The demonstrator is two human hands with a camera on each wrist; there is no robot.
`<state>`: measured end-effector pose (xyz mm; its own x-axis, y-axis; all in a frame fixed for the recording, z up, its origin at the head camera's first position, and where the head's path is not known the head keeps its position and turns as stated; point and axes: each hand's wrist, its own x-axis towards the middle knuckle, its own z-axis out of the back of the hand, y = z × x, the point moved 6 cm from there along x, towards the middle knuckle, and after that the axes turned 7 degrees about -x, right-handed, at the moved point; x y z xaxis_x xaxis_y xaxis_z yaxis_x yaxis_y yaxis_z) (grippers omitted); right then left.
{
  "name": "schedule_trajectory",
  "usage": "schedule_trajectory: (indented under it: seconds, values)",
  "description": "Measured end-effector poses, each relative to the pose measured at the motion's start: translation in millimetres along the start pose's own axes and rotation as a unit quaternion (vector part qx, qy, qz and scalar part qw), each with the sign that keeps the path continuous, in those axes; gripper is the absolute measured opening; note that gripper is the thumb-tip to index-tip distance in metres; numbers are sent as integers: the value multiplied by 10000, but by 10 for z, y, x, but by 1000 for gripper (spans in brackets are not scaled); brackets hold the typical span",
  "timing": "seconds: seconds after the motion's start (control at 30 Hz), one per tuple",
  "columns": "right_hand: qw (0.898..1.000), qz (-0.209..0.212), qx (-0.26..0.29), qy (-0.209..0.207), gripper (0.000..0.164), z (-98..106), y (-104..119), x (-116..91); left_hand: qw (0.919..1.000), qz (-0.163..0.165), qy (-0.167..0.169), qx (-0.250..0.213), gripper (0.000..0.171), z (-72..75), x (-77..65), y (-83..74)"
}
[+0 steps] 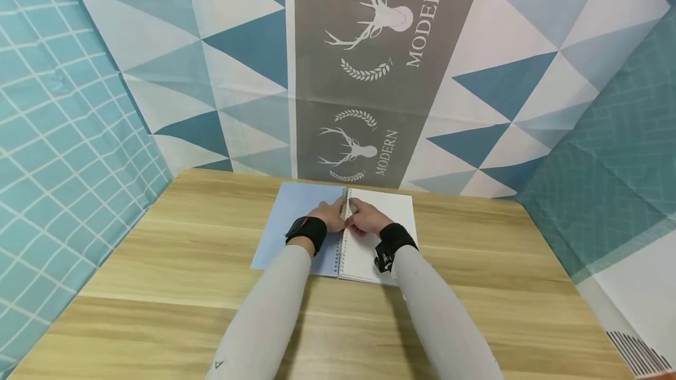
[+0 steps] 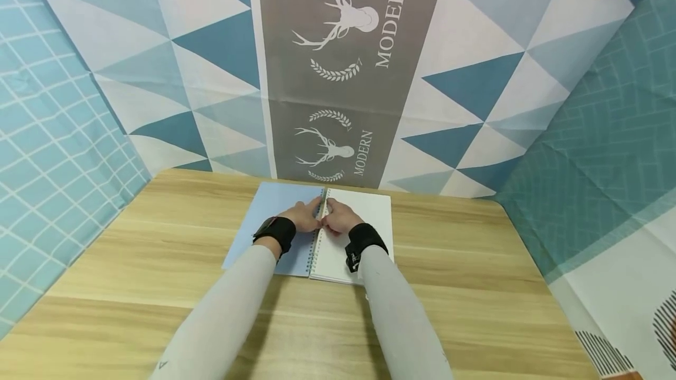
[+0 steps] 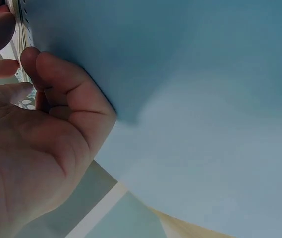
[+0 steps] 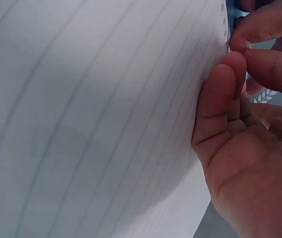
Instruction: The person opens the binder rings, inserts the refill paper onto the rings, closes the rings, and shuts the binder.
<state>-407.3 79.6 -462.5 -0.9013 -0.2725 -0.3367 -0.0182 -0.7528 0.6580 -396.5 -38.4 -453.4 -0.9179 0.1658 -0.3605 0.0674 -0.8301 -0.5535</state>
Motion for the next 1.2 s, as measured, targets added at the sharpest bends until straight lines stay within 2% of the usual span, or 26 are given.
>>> schedule_trajectory:
  seconds: [0.3, 0.63, 0.93, 1.07, 1.2]
  values:
    - [10000, -2, -6, 2, 76, 18, -8, -12, 9998, -185, 35, 99, 73, 28, -52, -46]
    - [10000, 72, -22, -44, 74, 39, 32, -36, 9999, 17, 33, 143, 75, -5, 122, -16]
    - [9999, 57, -83, -54, 64, 47, 54, 27, 9999, 44, -106, 58, 80, -19, 160, 8]
    - [10000, -59, -19, -15, 65, 57, 42, 49, 9998, 7, -131, 148, 82, -5, 170, 12]
    - [9996, -188, 168, 114, 73, 54, 31, 39, 9995, 40, -161, 285, 83, -4, 206, 24]
